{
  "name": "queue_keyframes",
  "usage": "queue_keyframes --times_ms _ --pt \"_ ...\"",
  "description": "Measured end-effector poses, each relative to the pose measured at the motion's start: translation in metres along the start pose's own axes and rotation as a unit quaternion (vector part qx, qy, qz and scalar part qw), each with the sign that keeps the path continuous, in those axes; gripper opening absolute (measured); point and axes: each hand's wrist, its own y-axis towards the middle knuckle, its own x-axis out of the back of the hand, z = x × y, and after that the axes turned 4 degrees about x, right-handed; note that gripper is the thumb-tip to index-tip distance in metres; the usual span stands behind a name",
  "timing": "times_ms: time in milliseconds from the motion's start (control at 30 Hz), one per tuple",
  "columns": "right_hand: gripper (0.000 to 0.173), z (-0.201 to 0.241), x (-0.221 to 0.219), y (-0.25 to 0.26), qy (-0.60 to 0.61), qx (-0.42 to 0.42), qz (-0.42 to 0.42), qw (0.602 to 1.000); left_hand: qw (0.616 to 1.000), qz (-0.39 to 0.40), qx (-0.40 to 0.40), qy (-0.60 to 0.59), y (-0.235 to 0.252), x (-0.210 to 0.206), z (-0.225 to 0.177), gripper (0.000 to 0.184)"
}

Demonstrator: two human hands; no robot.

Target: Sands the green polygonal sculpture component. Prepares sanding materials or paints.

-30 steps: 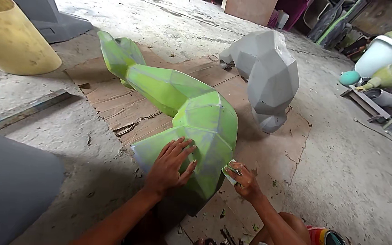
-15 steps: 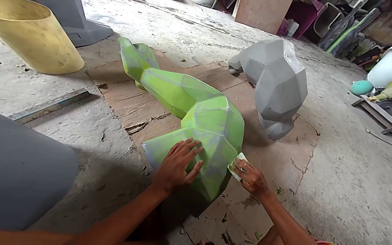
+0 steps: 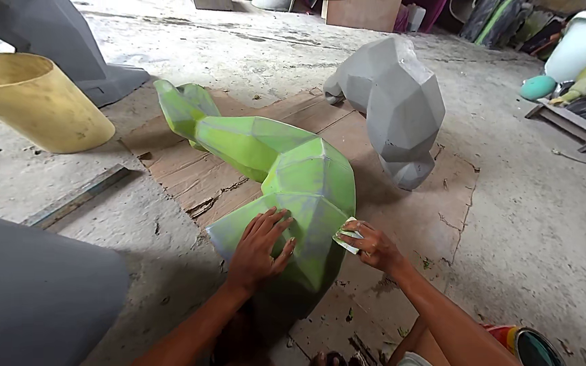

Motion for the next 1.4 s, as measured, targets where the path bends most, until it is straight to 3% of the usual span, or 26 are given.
queue_keyframes --times_ms 200,400,467,533,633,767,933,1133,1267,1400 --pt "0.038 0.026 -0.024 -0.037 0.012 -0.052 -0.031 0.998 1.0 0.008 0.003 0.015 0.0 0.0 0.0 0.055" --pt "0.036 0.048 -0.022 -0.052 0.048 -0.111 -0.003 0.993 1.0 0.008 -0.016 0.017 -0.003 0.002 0.003 0.053" --pt "0.032 0.059 -0.019 -0.053 0.079 -0.145 -0.049 0.985 0.999 0.021 -0.034 0.033 -0.006 0.003 0.002 0.054" --pt "0.035 0.076 -0.012 -0.047 0.103 -0.196 -0.117 0.968 0.995 0.044 -0.055 0.07 -0.011 0.004 -0.003 0.063" --pt "0.04 0.099 -0.001 -0.032 0.104 -0.243 -0.139 0.954 0.987 0.072 -0.066 0.126 -0.026 0.006 -0.013 0.083" --pt "0.03 0.113 0.001 -0.004 0.062 -0.175 -0.096 0.978 0.979 0.086 -0.1 0.156 -0.052 0.011 -0.017 0.096" --pt "0.032 0.114 -0.012 0.038 -0.045 -0.044 -0.063 0.996 0.976 0.096 -0.134 0.145 -0.092 0.023 -0.006 0.116" --pt "0.037 0.118 -0.046 0.023 -0.138 -0.078 -0.028 0.987 0.989 0.096 -0.057 0.095 -0.113 0.032 0.013 0.104" --pt "0.035 0.106 -0.029 0.007 -0.133 -0.047 0.016 0.99 0.992 0.086 -0.039 0.082 -0.115 0.028 0.007 0.107" --pt "0.035 0.092 -0.008 0.028 -0.088 -0.019 -0.01 0.996 0.993 0.076 -0.035 0.08 -0.115 0.026 0.005 0.113"
